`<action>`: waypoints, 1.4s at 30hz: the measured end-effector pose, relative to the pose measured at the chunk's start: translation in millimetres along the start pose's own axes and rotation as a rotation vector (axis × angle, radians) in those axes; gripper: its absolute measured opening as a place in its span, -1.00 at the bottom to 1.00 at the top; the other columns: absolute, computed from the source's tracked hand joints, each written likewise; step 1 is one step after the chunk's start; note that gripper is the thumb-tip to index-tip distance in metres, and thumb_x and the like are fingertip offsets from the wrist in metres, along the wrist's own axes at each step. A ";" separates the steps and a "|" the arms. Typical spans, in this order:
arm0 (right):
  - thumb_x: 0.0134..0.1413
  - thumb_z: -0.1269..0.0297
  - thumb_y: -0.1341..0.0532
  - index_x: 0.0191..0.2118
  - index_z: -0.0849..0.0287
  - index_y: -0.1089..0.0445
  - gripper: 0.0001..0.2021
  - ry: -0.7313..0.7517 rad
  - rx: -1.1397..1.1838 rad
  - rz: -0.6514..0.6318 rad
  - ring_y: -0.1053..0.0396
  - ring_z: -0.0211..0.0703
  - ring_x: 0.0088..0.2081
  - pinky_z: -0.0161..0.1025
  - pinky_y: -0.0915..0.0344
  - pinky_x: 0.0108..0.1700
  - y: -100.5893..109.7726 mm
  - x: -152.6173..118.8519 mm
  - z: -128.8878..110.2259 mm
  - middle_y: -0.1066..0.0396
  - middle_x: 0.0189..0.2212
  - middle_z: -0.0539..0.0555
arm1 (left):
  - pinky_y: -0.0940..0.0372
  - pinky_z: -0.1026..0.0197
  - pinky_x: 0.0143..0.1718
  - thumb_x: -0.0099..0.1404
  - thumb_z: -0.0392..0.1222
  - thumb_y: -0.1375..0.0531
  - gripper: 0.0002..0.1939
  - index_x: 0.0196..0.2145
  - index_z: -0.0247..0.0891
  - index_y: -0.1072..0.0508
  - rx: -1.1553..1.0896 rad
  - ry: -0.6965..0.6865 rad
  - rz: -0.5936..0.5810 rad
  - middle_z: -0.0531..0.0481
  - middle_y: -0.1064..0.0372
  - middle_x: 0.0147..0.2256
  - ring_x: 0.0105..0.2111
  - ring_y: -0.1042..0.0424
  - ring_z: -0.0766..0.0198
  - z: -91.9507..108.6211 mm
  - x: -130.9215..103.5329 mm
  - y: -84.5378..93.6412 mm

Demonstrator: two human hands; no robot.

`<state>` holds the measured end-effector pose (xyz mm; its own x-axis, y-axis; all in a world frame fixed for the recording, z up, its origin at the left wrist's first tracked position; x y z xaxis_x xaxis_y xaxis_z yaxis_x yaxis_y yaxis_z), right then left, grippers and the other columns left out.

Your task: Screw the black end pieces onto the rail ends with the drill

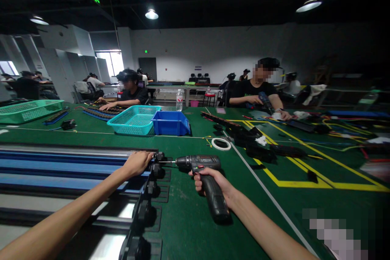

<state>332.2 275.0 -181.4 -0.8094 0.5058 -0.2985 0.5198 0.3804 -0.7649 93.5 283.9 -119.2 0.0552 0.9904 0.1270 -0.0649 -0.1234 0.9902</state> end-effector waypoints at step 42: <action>0.00 0.40 -0.18 -0.10 0.42 -0.24 -0.68 0.006 -0.005 -0.029 -0.24 -0.35 -0.48 -0.38 -0.26 -0.39 1.0 2.5 0.3 -0.27 -0.47 0.03 | -0.20 0.16 -0.14 0.41 0.07 0.28 -0.45 -0.18 -0.18 -0.43 -0.039 0.030 -0.036 -0.17 -0.48 -0.18 -0.09 -0.43 0.07 -0.5 0.5 -1.4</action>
<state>330.6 276.4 -183.1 -0.8224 0.4991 -0.2731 0.4977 0.3985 -0.7704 93.1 284.6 -120.5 0.0285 0.9956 0.0894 -0.1023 -0.0860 0.9910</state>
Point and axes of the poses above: each hand's wrist, its own x-axis towards the middle knuckle, its own y-axis out of the back of the hand, z = x × y, the point moved 10 cm from there along x, towards the middle knuckle
